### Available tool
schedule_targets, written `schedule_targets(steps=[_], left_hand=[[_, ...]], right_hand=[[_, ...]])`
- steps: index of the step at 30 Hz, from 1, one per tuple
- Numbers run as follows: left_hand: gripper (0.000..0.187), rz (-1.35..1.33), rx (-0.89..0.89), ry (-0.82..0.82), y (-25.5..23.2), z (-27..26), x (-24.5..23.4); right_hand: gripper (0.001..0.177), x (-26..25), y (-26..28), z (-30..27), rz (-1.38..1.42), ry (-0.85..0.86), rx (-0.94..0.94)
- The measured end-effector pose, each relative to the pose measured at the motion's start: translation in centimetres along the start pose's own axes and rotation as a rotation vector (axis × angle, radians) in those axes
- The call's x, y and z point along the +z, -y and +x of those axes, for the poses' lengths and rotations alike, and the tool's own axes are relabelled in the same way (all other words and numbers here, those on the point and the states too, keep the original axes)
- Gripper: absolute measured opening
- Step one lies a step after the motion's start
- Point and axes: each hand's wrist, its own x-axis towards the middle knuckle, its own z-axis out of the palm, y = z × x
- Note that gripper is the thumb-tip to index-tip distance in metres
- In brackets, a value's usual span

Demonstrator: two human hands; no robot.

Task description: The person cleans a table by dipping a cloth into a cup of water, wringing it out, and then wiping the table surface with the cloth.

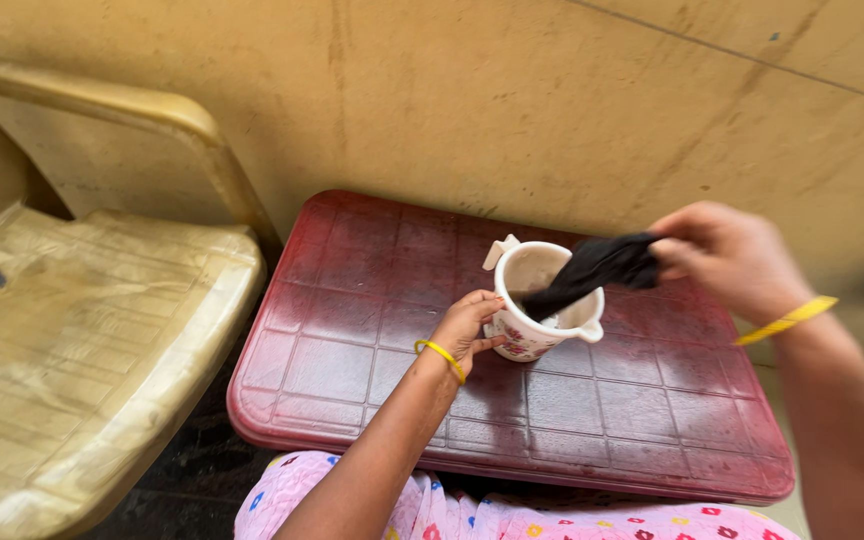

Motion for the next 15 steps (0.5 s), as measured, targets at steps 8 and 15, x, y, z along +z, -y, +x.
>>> schedule_targets(steps=[8,15], left_hand=[[0.015,0.245,0.101,-0.126,0.9,1.4,0.3],[0.029,0.833,0.706,-0.441,-0.4,-1.1,1.5]], right_hand=[[0.031,16.9,-2.9,6.3,-0.523,0.774,0.178],[0.029,21.0,-7.5,7.9,-0.630,0.992,0.078]])
